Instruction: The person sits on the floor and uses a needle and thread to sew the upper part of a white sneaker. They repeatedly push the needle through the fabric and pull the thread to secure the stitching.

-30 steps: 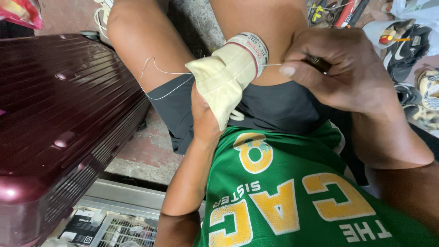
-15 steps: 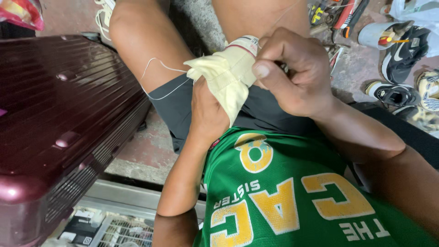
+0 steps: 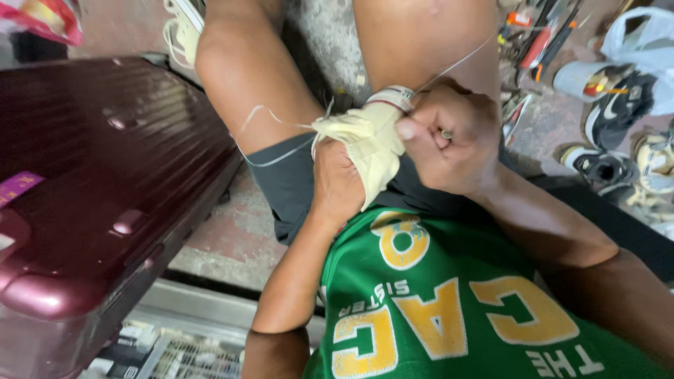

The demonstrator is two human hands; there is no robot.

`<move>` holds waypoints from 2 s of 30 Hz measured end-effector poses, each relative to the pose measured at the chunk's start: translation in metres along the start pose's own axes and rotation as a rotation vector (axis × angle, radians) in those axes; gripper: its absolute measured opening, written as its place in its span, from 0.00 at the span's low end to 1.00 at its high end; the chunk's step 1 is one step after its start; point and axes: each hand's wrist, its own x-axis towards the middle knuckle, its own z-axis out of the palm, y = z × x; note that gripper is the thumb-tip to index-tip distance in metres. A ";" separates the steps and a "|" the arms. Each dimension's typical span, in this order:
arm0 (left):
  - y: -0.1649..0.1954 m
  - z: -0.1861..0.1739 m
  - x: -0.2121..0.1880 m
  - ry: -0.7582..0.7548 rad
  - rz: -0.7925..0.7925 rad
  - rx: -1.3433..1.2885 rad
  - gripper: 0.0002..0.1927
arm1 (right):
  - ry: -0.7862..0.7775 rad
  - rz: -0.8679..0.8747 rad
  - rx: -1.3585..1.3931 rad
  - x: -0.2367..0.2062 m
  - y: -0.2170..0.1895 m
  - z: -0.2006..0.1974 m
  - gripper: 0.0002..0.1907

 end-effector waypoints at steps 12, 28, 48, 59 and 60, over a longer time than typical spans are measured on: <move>0.020 0.000 -0.015 -0.148 -0.016 -0.550 0.24 | 0.116 0.295 0.850 -0.010 -0.004 -0.024 0.12; 0.015 -0.039 0.021 -0.308 0.004 -0.968 0.18 | 0.453 0.375 0.646 -0.115 0.004 -0.076 0.18; 0.003 -0.034 0.061 -0.457 -0.041 -1.013 0.14 | 0.609 0.552 0.671 -0.154 -0.015 -0.097 0.16; 0.022 -0.017 0.035 -0.428 -0.052 -0.909 0.13 | 0.659 0.336 0.682 -0.165 0.011 -0.094 0.09; 0.027 -0.014 0.033 -0.427 -0.052 -0.877 0.13 | 0.648 0.292 0.680 -0.162 0.008 -0.093 0.09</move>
